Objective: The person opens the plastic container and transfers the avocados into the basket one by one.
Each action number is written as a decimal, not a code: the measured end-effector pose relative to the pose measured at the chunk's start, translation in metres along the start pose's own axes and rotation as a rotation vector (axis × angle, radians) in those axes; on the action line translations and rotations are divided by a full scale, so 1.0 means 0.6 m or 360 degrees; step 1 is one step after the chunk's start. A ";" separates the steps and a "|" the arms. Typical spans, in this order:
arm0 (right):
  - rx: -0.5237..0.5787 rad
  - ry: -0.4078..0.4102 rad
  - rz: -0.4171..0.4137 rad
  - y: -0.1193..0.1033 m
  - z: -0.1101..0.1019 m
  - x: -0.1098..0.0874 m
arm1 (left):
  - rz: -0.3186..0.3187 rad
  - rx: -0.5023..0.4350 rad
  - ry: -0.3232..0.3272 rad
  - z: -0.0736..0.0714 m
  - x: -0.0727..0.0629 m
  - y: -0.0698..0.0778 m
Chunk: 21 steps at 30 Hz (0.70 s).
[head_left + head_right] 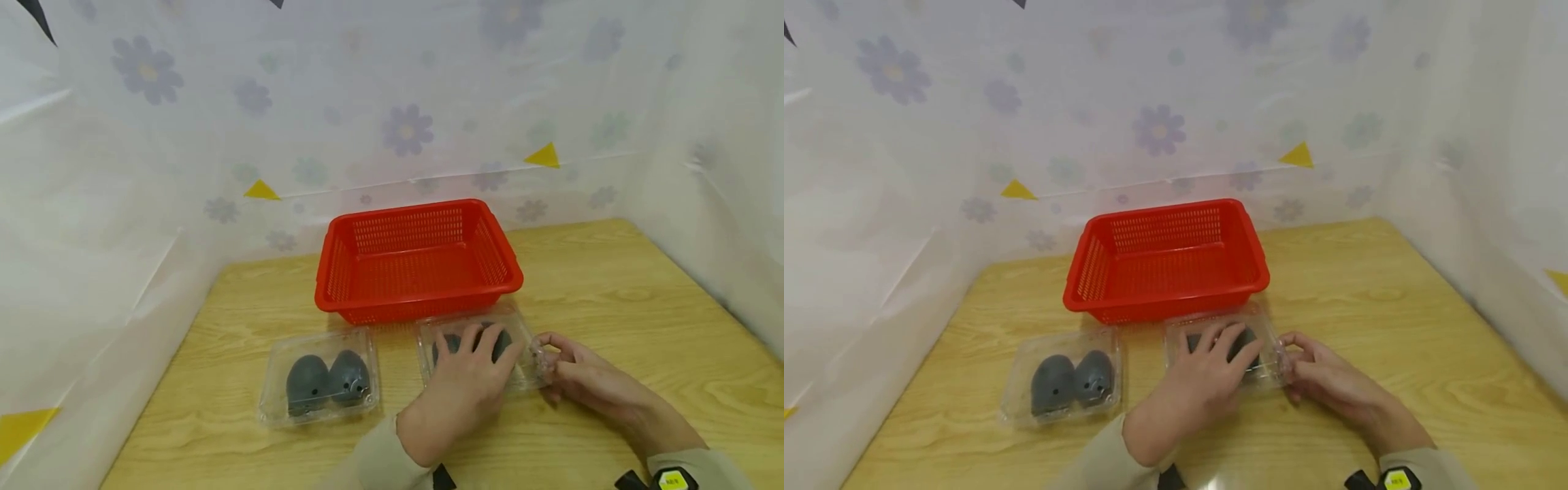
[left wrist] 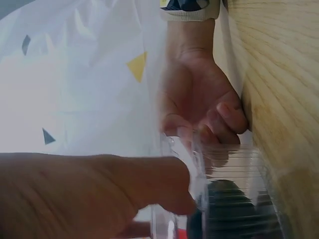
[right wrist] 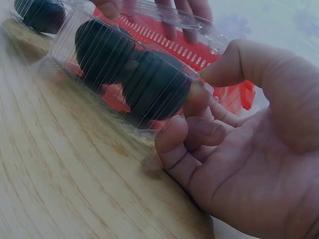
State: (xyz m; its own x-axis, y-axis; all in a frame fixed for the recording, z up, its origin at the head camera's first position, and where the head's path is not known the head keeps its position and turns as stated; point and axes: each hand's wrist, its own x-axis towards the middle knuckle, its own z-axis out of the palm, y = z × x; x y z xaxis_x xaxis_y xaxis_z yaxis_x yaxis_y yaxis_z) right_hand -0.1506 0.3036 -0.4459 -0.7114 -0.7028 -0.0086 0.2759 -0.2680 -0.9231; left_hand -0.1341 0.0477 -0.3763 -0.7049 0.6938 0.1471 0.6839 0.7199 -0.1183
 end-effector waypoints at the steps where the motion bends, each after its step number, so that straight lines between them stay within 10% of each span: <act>1: -0.0005 0.0000 -0.0002 0.000 0.000 0.000 | -0.0038 0.0005 -0.0063 -0.002 -0.001 0.001; 11: -0.0032 0.0016 0.0036 -0.004 -0.002 0.000 | -0.0163 0.0107 -0.0268 -0.008 -0.005 0.002; 21: -0.0024 -0.0056 0.0021 0.001 -0.006 0.000 | -0.0178 0.0218 -0.0145 -0.007 -0.008 0.003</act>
State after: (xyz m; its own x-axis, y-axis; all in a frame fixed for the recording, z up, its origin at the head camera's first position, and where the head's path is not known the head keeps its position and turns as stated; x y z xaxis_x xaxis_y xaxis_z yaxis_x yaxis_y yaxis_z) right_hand -0.1529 0.3057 -0.4479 -0.6846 -0.7289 -0.0078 0.2753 -0.2486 -0.9287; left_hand -0.1287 0.0455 -0.3733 -0.7933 0.6038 0.0783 0.5729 0.7838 -0.2397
